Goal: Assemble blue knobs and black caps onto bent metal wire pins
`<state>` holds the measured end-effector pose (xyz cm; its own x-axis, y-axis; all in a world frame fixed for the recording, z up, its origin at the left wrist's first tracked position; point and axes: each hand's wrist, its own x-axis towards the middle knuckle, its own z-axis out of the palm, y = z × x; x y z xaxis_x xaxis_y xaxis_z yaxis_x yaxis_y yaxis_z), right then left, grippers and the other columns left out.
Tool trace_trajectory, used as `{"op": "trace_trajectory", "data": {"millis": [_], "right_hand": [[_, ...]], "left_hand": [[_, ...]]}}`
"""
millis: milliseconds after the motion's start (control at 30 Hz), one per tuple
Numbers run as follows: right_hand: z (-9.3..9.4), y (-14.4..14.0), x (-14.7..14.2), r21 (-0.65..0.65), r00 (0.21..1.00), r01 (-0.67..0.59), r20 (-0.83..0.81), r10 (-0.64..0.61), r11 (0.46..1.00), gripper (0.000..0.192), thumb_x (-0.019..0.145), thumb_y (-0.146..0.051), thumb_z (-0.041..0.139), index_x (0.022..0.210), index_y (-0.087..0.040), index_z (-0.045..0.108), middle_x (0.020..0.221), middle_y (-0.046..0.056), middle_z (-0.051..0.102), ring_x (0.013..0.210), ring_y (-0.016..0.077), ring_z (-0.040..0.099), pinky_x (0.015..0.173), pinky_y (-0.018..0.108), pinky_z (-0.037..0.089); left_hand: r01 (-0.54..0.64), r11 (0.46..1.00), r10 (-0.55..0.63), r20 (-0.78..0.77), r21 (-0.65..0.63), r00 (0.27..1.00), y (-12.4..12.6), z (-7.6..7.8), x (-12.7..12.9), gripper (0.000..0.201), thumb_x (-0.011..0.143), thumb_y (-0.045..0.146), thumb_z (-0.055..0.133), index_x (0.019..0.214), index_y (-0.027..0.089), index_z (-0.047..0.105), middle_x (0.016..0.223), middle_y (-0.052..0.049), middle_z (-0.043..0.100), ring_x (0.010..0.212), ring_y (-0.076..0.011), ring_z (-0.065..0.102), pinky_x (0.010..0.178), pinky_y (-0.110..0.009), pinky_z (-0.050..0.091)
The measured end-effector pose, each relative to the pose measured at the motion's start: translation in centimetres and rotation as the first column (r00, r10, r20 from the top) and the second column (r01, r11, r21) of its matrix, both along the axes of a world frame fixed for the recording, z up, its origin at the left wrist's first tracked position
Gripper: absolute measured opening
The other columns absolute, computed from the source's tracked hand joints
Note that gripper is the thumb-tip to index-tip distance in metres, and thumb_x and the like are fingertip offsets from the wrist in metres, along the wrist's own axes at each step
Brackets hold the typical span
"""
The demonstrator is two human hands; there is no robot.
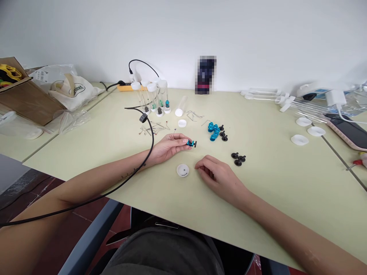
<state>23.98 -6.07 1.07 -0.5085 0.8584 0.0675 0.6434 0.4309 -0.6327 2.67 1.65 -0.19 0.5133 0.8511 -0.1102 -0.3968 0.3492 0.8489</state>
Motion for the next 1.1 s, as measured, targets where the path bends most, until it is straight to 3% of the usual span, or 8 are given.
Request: {"op": "trace_trajectory", "data": {"millis": [567,833,1100], "right_hand": [[0.0,0.0,-0.1,-0.007,1.000,0.006,0.010,-0.006,1.000,0.019,0.096,-0.029,0.041,0.095,-0.024,0.059,0.087,0.002,0.060,0.065,0.0145,0.053,0.061,0.029,0.043],[-0.2,0.0,0.0,-0.114,0.979,0.163,-0.103,-0.175,0.980,0.020,0.096,-0.039,0.043,0.110,-0.027,0.051,0.077,-0.001,0.060,0.064,0.0155,0.054,0.059,0.029,0.043],[-0.8,1.3,-0.5,-0.166,0.945,0.200,-0.228,-0.235,0.966,0.026,0.093,-0.044,0.051,0.112,-0.027,0.047,0.069,-0.004,0.057,0.061,0.0151,0.052,0.060,0.029,0.043]], "left_hand": [[-0.003,1.000,0.003,-0.007,-0.009,1.000,0.0,0.0,0.0,0.014,0.073,0.018,0.077,0.082,0.010,0.070,0.089,-0.004,0.071,0.081,-0.0124,0.069,0.099,-0.032,0.046],[0.041,0.997,-0.038,-0.038,0.071,0.999,0.0,-0.4,0.0,0.023,0.071,0.024,0.080,0.086,0.010,0.071,0.090,-0.005,0.070,0.083,-0.0153,0.069,0.096,-0.036,0.048],[0.107,0.978,-0.084,-0.128,0.179,0.988,-0.2,-0.7,0.2,0.032,0.068,0.031,0.082,0.088,0.009,0.070,0.090,-0.008,0.069,0.084,-0.0160,0.068,0.091,-0.036,0.050]]}}
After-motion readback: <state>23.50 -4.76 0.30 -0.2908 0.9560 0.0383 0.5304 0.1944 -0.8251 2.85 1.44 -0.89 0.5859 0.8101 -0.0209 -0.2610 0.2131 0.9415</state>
